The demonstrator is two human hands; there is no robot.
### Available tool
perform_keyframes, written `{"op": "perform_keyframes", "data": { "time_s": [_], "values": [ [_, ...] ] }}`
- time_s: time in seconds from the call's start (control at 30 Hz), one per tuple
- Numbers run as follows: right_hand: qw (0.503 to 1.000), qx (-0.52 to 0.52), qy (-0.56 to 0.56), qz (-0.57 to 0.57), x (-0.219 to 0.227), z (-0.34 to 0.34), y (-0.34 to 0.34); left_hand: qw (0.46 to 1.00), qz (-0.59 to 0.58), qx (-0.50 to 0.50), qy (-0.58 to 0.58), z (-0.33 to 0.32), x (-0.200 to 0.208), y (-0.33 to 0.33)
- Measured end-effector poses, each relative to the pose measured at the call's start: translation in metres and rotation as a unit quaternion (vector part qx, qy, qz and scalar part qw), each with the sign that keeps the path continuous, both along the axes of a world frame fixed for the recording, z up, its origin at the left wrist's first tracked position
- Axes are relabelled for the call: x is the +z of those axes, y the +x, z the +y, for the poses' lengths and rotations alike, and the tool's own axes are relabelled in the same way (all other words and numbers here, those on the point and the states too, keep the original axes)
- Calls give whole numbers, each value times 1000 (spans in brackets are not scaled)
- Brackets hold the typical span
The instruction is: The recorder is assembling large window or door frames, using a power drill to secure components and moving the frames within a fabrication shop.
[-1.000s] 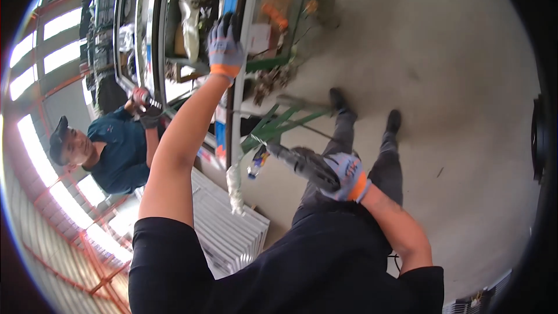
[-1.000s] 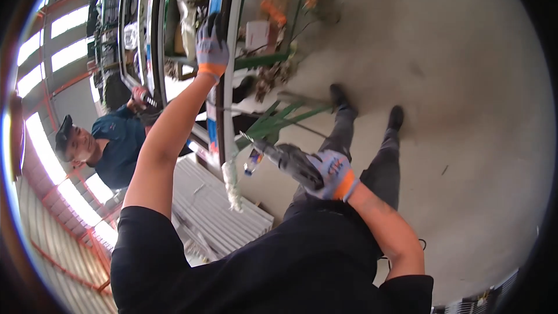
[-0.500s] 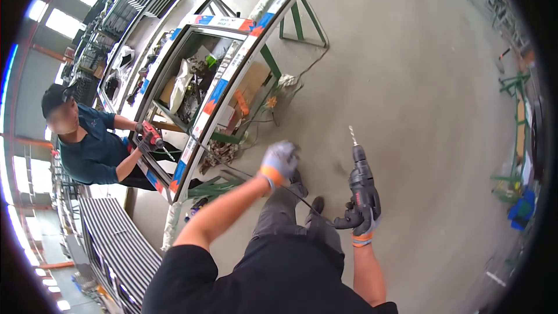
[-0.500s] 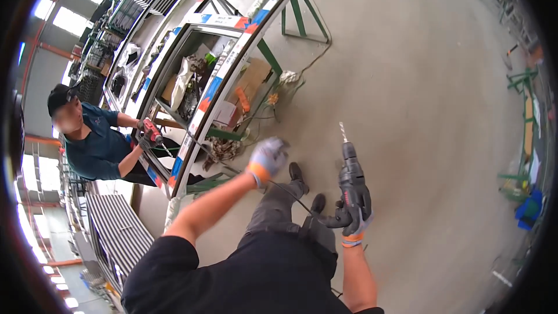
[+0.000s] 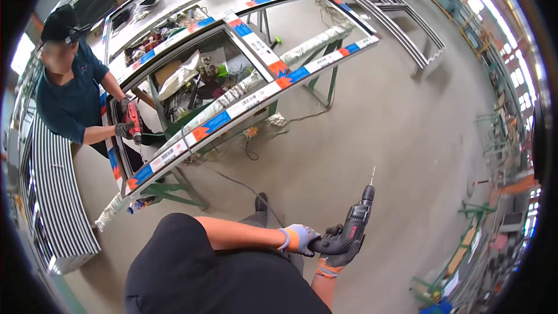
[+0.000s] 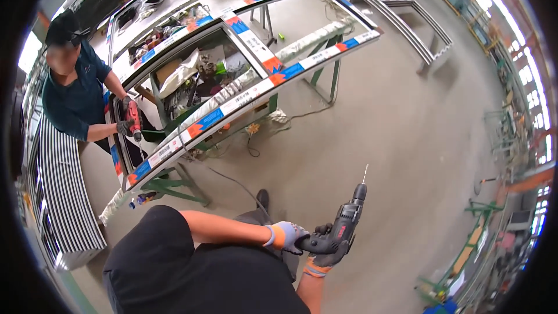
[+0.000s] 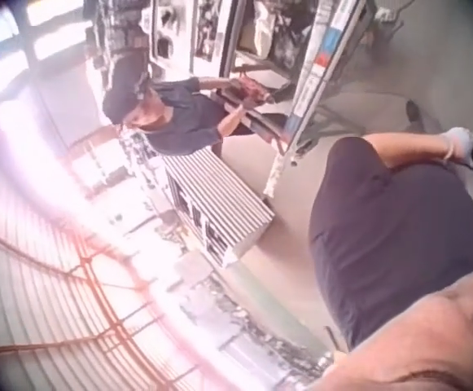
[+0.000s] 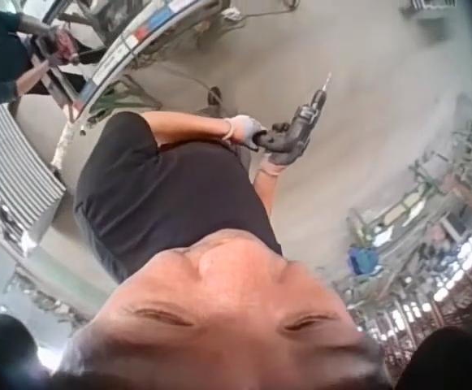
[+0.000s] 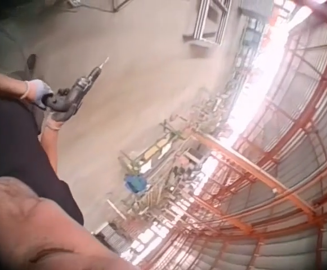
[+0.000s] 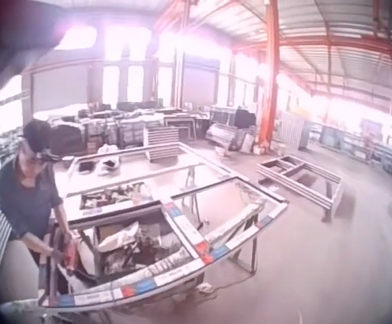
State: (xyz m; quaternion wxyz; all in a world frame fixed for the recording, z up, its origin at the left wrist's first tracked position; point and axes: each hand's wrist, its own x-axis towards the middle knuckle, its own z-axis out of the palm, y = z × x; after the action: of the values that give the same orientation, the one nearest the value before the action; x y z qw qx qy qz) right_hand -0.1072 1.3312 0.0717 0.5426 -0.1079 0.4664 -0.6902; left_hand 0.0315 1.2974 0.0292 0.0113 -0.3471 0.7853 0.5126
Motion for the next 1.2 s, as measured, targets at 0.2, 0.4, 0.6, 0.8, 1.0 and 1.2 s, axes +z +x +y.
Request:
{"op": "perform_keyframes", "data": {
  "time_s": [0.2,0.4,0.6,0.8,1.0,1.2],
  "values": [
    [994,67,-86,-16,7,-89,-15,993,-5,71,-94,-86,32,-8],
    [978,161,-117,-54,-7,-193,-39,970,-27,186,-157,-168,40,-15],
    [900,372,-201,109,15,-308,-45,920,-91,322,-203,-230,71,23],
    [798,524,-152,257,-3,-429,-41,822,-174,467,-277,-250,82,110],
    [798,458,38,391,-196,-474,-109,723,-311,589,-186,-291,58,234],
    [724,394,445,351,-237,-382,-187,677,-406,603,-112,-344,-43,370]
  ]
}}
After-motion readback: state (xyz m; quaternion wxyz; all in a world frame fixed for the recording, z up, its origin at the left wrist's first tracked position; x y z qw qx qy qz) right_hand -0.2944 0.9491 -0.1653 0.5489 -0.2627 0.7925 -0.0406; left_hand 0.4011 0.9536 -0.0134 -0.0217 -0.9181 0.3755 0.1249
